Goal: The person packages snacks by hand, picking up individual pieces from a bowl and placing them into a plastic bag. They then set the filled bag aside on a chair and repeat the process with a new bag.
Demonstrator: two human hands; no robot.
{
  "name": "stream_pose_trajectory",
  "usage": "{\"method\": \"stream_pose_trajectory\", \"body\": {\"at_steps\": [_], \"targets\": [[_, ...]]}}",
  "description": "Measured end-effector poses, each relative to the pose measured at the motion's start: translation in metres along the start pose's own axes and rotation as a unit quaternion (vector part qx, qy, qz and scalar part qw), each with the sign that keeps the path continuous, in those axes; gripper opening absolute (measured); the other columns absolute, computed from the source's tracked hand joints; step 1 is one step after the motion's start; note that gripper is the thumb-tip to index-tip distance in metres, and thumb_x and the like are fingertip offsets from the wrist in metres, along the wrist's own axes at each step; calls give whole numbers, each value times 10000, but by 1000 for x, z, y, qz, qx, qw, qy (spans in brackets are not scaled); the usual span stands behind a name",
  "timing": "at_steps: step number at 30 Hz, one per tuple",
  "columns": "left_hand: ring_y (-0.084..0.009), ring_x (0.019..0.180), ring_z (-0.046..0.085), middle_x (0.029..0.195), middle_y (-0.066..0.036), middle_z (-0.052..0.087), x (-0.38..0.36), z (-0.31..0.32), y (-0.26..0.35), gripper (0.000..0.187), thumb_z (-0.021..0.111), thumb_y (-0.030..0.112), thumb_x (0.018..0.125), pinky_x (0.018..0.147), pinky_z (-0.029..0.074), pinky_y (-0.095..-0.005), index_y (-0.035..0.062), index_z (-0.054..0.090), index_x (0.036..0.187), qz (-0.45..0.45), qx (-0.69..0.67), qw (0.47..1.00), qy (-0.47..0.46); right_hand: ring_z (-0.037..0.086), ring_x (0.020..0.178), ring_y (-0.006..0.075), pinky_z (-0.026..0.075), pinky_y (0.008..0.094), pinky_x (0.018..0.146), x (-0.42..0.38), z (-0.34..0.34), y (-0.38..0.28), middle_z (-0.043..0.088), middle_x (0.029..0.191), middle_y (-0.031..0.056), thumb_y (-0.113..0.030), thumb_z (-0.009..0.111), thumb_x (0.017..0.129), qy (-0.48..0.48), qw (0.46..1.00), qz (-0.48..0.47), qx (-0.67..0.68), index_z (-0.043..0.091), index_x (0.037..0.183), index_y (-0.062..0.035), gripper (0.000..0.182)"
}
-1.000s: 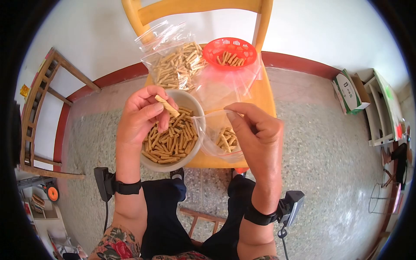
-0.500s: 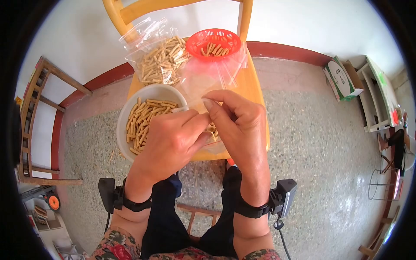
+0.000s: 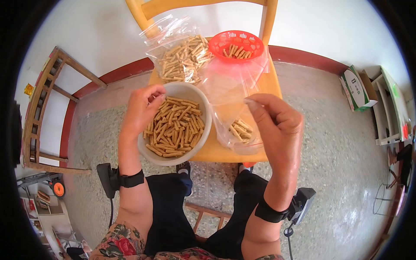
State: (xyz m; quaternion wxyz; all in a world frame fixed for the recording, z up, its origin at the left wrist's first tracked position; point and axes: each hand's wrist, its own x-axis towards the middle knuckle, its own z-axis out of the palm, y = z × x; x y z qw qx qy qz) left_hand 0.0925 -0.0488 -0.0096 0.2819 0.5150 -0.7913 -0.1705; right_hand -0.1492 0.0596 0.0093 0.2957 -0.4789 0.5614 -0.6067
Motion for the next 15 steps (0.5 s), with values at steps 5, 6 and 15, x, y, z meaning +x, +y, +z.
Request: {"method": "stream_pose_trajectory", "body": {"at_steps": [5, 6, 15], "targets": [[-244, 622, 550, 770, -120, 603, -1, 10, -10, 114, 581, 40, 754, 588, 439, -305, 13, 583, 864, 67, 44, 997, -23, 448, 615, -2, 380, 160, 543, -2, 11, -3, 543, 656, -47, -40, 592, 825, -52, 998, -1, -20, 618, 842, 30, 76], [-278, 669, 567, 805, -128, 607, -2, 12, -7, 117, 580, 44, 750, 615, 448, -321, 23, 589, 864, 62, 42, 996, -49, 448, 615, -2, 380, 160, 543, -2, 11, -3, 543, 656, -47, -40, 592, 825, -52, 998, -1, -20, 618, 842, 30, 76], [-337, 747, 534, 774, -129, 543, -3, 30, -9, 59, 562, 30, 701, 667, 416, -422, 45, 584, 754, 81, 199, 970, -115, 466, 631, 0, 388, 158, 550, -2, 10, -3, 567, 675, -36, -38, 590, 827, -47, 999, -13, 2, 618, 856, 32, 80]]}}
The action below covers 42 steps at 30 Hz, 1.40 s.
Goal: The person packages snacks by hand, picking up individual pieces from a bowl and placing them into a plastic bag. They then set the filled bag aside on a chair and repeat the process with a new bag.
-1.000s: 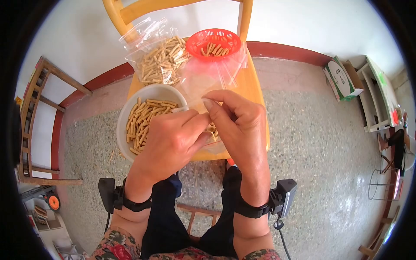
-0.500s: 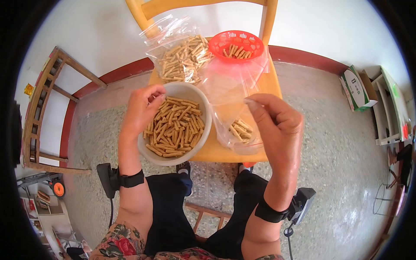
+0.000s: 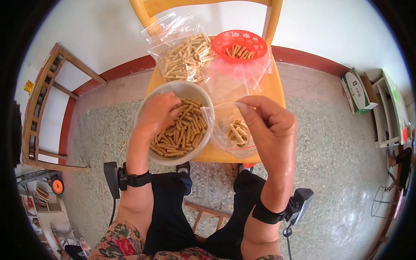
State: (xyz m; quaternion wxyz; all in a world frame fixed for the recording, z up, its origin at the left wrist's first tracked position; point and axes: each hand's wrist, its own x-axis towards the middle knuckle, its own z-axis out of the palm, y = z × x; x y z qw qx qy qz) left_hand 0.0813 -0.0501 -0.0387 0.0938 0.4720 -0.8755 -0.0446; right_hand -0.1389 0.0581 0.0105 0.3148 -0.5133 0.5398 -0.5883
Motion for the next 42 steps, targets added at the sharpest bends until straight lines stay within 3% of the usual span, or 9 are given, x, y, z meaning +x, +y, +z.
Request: {"method": "stream_pose_trajectory", "body": {"at_steps": [7, 10, 12, 15, 21, 32, 36, 38, 42], "targets": [[-306, 687, 534, 745, -131, 538, -4, -5, -7, 91, 550, -6, 671, 620, 426, -362, 29, 546, 755, 0, -68, 997, 44, 423, 596, -5, 355, 157, 525, 1, -3, 3, 521, 629, -56, -40, 603, 819, 11, 1000, 8, -6, 620, 857, 28, 80], [-198, 622, 534, 710, -75, 552, -4, -16, -9, 100, 543, -44, 692, 581, 417, -279, 21, 529, 766, -30, -142, 989, 34, 414, 588, -7, 345, 156, 517, 0, -3, 1, 511, 620, -60, -40, 602, 818, 12, 1000, 10, -8, 620, 851, 27, 77], [-145, 625, 522, 717, -66, 547, -5, -23, -7, 90, 541, -48, 717, 598, 426, -263, 6, 523, 787, -62, -349, 935, -6, 413, 586, -8, 343, 155, 515, 1, -1, -1, 510, 619, -60, -39, 601, 818, 13, 1000, 12, -15, 620, 848, 27, 75], [-49, 636, 463, 700, 9, 510, -7, -35, 6, 130, 553, -81, 714, 588, 399, -195, 16, 532, 799, -32, -425, 905, 12, 392, 562, -9, 324, 159, 494, 1, 1, 0, 482, 593, -65, -37, 600, 814, 14, 1000, 22, -3, 620, 841, 26, 71], [-38, 653, 463, 745, 25, 510, -12, -51, 28, 149, 572, -91, 692, 586, 392, -180, 16, 537, 788, 57, -541, 836, 71, 341, 519, 0, 286, 182, 457, 1, 2, 6, 416, 548, -72, -37, 605, 804, 15, 1000, 12, -10, 621, 831, 21, 66], [-50, 600, 482, 741, -12, 558, -17, -56, 91, 145, 595, -65, 689, 523, 380, -186, 33, 584, 796, 129, -424, 892, 86, 341, 513, 5, 286, 188, 450, -1, 4, 6, 415, 540, -54, -30, 610, 792, 17, 1000, 7, 1, 624, 827, 12, 57], [-43, 594, 483, 768, -10, 585, -11, -50, 78, 132, 602, -49, 735, 517, 385, -188, 24, 599, 845, 87, -388, 897, 195, 339, 511, 4, 283, 187, 450, -1, -3, 6, 415, 539, -61, -28, 606, 796, 25, 999, 18, 8, 622, 822, 13, 51], [-50, 581, 481, 692, -14, 553, -11, -54, 65, 101, 586, -35, 751, 498, 375, -191, 3, 583, 844, -14, -461, 858, 226, 344, 507, 2, 291, 186, 451, 1, -7, 6, 417, 537, -70, -27, 603, 799, 31, 999, 6, -10, 624, 820, 14, 50], [-103, 588, 529, 680, -49, 570, -4, -38, 32, 91, 572, -27, 753, 525, 407, -223, 8, 589, 835, -37, -357, 919, 165, 379, 549, -12, 298, 165, 476, 3, -9, 8, 484, 587, -64, -35, 584, 824, 70, 997, 20, 31, 624, 842, 19, 70]]}}
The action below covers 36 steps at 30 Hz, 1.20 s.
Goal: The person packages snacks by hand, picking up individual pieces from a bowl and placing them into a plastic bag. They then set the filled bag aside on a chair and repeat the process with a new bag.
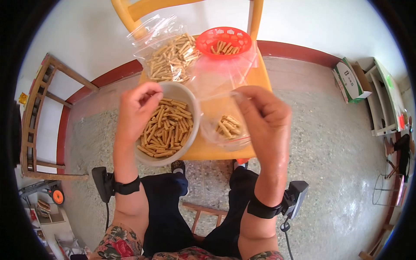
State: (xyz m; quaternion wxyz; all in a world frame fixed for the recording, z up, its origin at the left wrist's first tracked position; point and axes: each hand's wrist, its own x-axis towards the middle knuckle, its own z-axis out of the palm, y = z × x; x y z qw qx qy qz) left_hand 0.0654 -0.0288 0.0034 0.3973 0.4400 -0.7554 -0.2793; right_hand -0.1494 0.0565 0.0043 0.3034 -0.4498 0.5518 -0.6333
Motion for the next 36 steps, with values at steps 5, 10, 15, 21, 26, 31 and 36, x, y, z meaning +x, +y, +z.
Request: {"method": "stream_pose_trajectory", "body": {"at_steps": [5, 10, 15, 21, 26, 31, 36], "targets": [[-221, 705, 562, 786, -95, 595, 0, 12, -28, 111, 578, 5, 727, 619, 434, -324, 16, 581, 838, 79, 161, 979, -97, 416, 579, -9, 322, 144, 507, 4, -14, -2, 522, 646, -64, -41, 589, 826, 25, 999, 43, 15, 619, 841, 27, 76], [-301, 835, 528, 868, -88, 590, -5, 25, -25, 194, 574, -21, 678, 724, 421, -391, 21, 572, 868, 170, 270, 930, -183, 414, 566, -13, 323, 147, 496, -2, 6, -5, 518, 625, -66, -43, 598, 821, -37, 999, 18, -10, 608, 822, 31, 74], [-295, 829, 513, 772, -102, 518, -8, 26, -28, 191, 591, -1, 634, 727, 401, -398, 40, 567, 819, 161, 349, 891, -241, 425, 573, -11, 338, 152, 504, -1, 5, -3, 528, 624, -55, -37, 585, 830, -59, 998, 11, 15, 603, 830, 34, 74], [-292, 823, 517, 768, -104, 519, -7, 26, -25, 122, 625, 23, 611, 725, 402, -393, 31, 579, 724, 132, 338, 896, -257, 424, 573, -12, 339, 155, 503, 0, 3, -4, 532, 621, -55, -44, 590, 828, -54, 998, 15, 12, 605, 831, 33, 79], [-273, 775, 534, 745, -98, 534, -7, 26, -30, 101, 636, 32, 621, 685, 415, -381, 28, 586, 709, 155, 308, 912, -223, 419, 566, -12, 335, 157, 496, -2, 8, -3, 524, 605, -56, -47, 589, 828, -61, 998, 17, 9, 605, 831, 34, 82], [-196, 644, 585, 722, -95, 594, 1, 15, -17, 98, 586, 13, 710, 607, 470, -297, 28, 611, 803, -8, 57, 983, -176, 408, 554, -12, 316, 157, 482, 0, 7, -6, 509, 589, -55, -52, 586, 826, -66, 997, 27, -20, 603, 826, 32, 85], [-125, 555, 571, 764, -123, 631, 1, 3, -2, 102, 562, 24, 779, 501, 471, -232, 9, 580, 879, -112, -437, 886, -105, 395, 541, -12, 309, 163, 474, -1, 13, -2, 484, 573, -65, -55, 586, 825, -63, 998, 30, -5, 601, 825, 29, 86]]}}
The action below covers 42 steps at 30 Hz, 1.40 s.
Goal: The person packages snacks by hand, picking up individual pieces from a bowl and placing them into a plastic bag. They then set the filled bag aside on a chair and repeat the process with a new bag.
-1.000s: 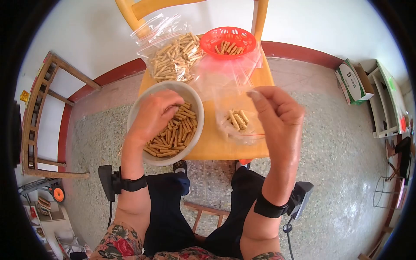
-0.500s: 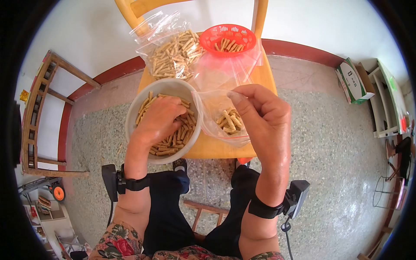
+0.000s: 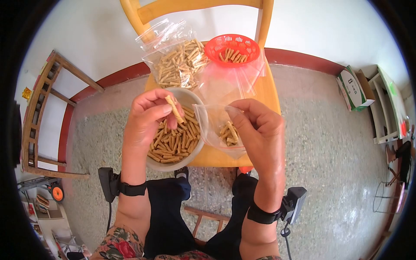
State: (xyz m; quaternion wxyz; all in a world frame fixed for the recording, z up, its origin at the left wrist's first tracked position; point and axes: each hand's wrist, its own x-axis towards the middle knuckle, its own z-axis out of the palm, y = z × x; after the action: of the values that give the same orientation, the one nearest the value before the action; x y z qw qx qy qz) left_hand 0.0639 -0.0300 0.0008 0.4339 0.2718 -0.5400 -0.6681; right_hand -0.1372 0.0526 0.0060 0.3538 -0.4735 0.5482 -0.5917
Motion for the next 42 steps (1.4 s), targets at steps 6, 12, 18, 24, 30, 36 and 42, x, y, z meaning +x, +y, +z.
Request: {"method": "stream_pose_trajectory", "body": {"at_steps": [6, 12, 18, 24, 30, 36, 42], "targets": [[-133, 520, 560, 770, -157, 628, -4, 6, 7, 137, 542, 16, 774, 472, 457, -224, 15, 562, 909, -3, -118, 990, -70, 383, 526, -10, 307, 169, 469, -1, 4, 5, 471, 566, -66, -54, 580, 828, -15, 1000, -3, 23, 601, 827, 24, 81], [-114, 495, 521, 765, -156, 614, -9, 30, 5, 166, 570, 39, 749, 447, 431, -201, 32, 550, 914, 39, -24, 998, -53, 393, 534, -9, 313, 172, 470, -2, 4, 2, 473, 575, -62, -51, 575, 831, -17, 1000, 2, 22, 597, 833, 28, 81], [-67, 617, 568, 799, -33, 635, -15, 68, 0, 216, 636, -76, 667, 520, 422, -199, 30, 600, 852, 212, 430, 877, -31, 372, 534, -12, 302, 172, 464, -1, 2, 7, 461, 580, -70, -39, 574, 829, -9, 999, -20, 30, 600, 825, 27, 72], [-103, 557, 514, 729, -46, 594, -11, 67, 2, 158, 650, -50, 682, 525, 406, -212, 9, 598, 819, 323, 487, 810, 48, 371, 541, -14, 302, 167, 465, -2, -4, 6, 471, 592, -71, -36, 580, 826, 1, 1000, -26, 12, 604, 834, 26, 67], [-173, 539, 551, 691, -108, 595, 0, -2, 8, 60, 593, -6, 744, 502, 417, -258, 3, 578, 801, 175, 487, 844, 140, 455, 599, -10, 353, 146, 513, 0, -13, 5, 566, 672, -38, -45, 586, 832, -4, 999, -11, 32, 606, 856, 40, 91], [-239, 610, 575, 709, -123, 605, 2, -41, -9, 59, 581, 57, 758, 578, 438, -318, 23, 582, 806, 66, 554, 821, 120, 453, 610, -2, 356, 148, 531, 1, -18, 0, 568, 693, -36, -64, 586, 839, 12, 1000, 24, 11, 614, 855, 43, 112], [-245, 601, 566, 669, -118, 591, -2, -47, -15, 113, 643, 92, 690, 565, 440, -318, 14, 593, 754, 35, 664, 747, 19, 473, 628, 8, 376, 156, 550, 0, -10, 0, 585, 710, -25, -69, 586, 840, 3, 1000, 17, -4, 616, 854, 44, 117]]}}
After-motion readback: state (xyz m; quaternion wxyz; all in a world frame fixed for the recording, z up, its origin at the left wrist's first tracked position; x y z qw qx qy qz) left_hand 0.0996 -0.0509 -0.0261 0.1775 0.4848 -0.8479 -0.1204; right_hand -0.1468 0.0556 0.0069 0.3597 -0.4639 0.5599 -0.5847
